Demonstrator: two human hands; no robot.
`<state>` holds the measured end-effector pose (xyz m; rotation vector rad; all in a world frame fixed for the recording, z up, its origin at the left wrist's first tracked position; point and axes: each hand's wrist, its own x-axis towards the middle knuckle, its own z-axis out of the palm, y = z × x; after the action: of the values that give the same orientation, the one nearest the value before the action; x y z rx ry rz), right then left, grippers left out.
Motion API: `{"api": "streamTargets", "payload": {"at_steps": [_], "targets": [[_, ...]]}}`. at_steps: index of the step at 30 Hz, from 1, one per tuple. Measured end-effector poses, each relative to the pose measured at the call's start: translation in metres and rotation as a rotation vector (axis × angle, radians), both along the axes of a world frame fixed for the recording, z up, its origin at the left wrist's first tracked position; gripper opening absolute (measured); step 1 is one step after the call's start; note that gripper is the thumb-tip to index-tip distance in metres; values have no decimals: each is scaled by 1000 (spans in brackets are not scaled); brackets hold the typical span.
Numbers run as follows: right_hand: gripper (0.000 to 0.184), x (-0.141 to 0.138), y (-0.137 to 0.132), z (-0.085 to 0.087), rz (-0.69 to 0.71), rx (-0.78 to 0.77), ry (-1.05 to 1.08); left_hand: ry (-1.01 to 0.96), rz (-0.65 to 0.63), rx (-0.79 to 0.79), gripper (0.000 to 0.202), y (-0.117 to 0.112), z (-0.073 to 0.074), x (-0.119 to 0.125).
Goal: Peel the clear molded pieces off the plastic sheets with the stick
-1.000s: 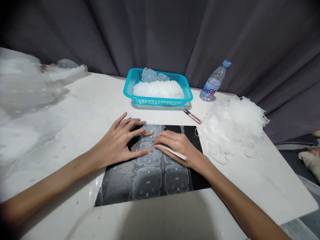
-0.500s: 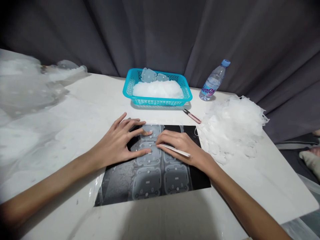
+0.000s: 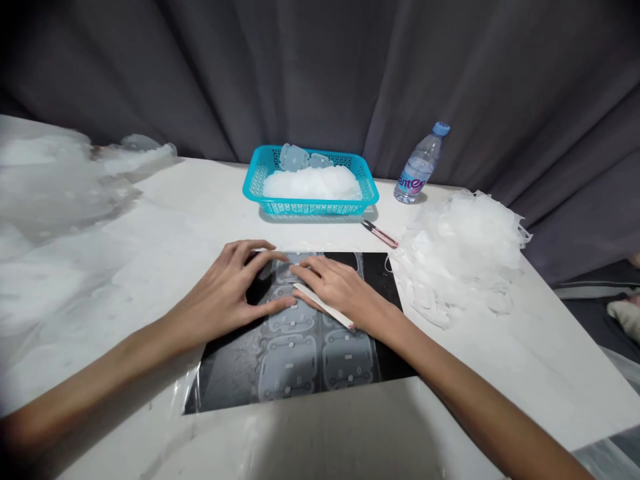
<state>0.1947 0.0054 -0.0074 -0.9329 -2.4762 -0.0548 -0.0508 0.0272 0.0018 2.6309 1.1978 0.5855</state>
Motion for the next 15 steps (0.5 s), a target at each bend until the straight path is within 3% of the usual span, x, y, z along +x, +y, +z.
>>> {"api": "streamTargets", "payload": {"at_steps": [3, 5, 11, 15], "targets": [[25, 2, 7, 5, 64, -23, -87, -82, 198, -88, 62, -14, -1, -1], [22, 3, 9, 7, 114, -5, -87, -144, 248, -173, 58, -18, -3, 0], [25, 0, 4, 11, 139, 54, -16, -294, 214, -380, 40, -15, -2, 8], [23, 4, 10, 13, 93, -133, 115, -346, 211, -472, 32, -16, 3, 12]]}}
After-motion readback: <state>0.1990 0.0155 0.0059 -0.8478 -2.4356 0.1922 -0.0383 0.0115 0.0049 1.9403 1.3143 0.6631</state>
